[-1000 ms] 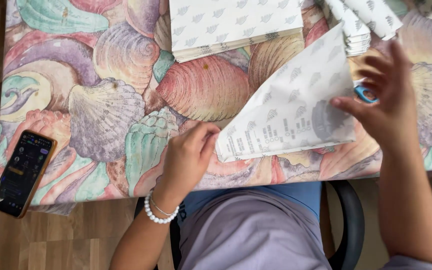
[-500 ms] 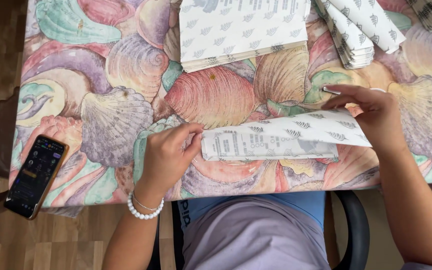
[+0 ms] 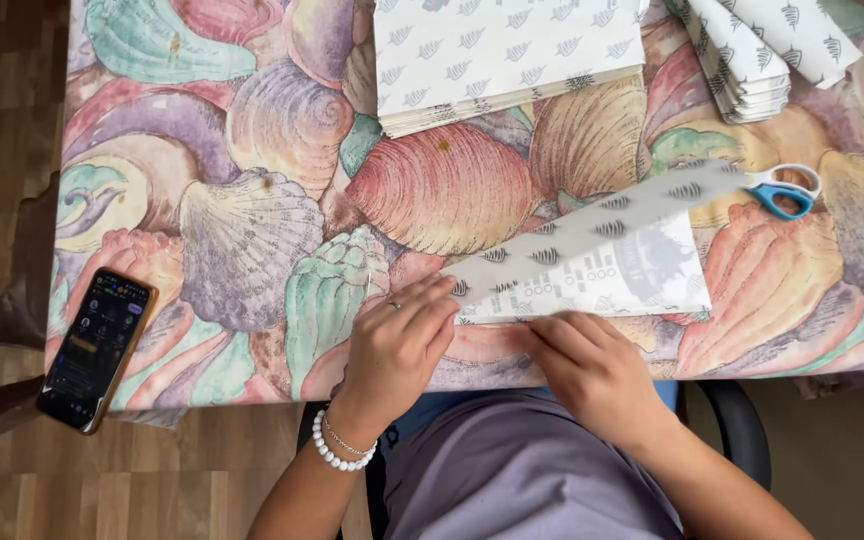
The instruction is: Folding and cutting printed paper sheets at a table to create specific shapes
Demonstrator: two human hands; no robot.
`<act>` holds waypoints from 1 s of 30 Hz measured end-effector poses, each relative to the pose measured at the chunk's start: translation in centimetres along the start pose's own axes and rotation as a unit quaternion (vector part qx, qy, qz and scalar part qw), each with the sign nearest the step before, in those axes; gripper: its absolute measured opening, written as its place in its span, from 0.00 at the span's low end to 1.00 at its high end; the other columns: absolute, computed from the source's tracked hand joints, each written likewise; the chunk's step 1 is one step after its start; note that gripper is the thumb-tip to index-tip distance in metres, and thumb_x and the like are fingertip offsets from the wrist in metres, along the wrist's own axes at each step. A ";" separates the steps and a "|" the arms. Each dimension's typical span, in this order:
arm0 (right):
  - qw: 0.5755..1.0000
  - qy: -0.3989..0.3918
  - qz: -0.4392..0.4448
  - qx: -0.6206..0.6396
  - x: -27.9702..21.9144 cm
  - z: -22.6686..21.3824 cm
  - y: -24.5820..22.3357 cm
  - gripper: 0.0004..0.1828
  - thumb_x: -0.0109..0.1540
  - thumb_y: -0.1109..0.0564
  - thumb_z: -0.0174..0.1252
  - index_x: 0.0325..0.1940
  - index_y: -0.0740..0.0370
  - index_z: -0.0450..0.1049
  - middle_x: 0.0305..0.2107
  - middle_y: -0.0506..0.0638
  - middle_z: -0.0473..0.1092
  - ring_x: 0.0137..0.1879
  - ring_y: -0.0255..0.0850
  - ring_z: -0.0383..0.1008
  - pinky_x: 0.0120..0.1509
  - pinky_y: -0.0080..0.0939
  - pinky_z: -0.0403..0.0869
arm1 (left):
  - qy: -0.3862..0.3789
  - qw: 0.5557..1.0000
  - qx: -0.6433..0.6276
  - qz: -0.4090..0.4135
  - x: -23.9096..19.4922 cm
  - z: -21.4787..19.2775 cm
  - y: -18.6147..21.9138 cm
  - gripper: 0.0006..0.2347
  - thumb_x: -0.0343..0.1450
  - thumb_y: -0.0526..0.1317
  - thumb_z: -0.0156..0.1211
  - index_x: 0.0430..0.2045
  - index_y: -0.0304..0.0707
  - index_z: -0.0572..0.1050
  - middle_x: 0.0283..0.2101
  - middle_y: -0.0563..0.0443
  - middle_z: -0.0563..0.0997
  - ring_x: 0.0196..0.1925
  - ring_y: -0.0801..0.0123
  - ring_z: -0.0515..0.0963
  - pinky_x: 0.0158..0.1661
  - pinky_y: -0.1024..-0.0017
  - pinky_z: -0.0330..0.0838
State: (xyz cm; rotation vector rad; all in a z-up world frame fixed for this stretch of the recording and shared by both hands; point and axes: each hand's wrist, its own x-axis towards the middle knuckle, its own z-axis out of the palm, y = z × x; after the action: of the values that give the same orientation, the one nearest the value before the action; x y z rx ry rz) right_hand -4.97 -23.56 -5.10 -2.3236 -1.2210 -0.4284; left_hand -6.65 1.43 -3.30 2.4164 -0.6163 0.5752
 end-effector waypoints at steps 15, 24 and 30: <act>0.997 0.056 0.017 -0.043 1.7 0.3 -0.5 0.06 0.65 0.62 0.57 0.40 0.67 0.79 0.35 0.55 0.72 0.41 0.52 0.75 0.44 0.49 0.76 | -0.012 1.000 0.005 0.026 -0.5 -0.3 -1.0 0.05 0.75 0.36 0.58 0.39 0.37 0.80 0.45 0.45 0.85 0.52 0.52 0.84 0.47 0.60 0.80; 0.995 0.090 0.003 -0.050 1.4 0.5 -0.4 0.07 0.66 0.62 0.56 0.39 0.64 0.80 0.33 0.54 0.73 0.40 0.50 0.76 0.45 0.46 0.76 | -0.018 0.999 -0.031 0.026 -0.6 -0.8 -1.5 0.03 0.73 0.31 0.60 0.33 0.37 0.81 0.41 0.48 0.85 0.52 0.52 0.84 0.47 0.63 0.80; 0.991 0.134 0.011 0.022 1.1 0.9 -0.3 0.05 0.64 0.63 0.60 0.39 0.62 0.82 0.33 0.53 0.76 0.37 0.48 0.77 0.44 0.44 0.76 | -0.032 0.998 -0.049 0.014 -0.3 -1.3 -1.3 0.02 0.73 0.32 0.61 0.32 0.36 0.80 0.42 0.49 0.84 0.54 0.52 0.83 0.48 0.62 0.79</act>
State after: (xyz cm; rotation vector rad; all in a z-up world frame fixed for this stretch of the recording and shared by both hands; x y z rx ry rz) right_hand -4.52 -22.14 -5.26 -2.1566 -1.0620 -0.6734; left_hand -6.51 3.20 -3.03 2.3443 -0.6896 0.4692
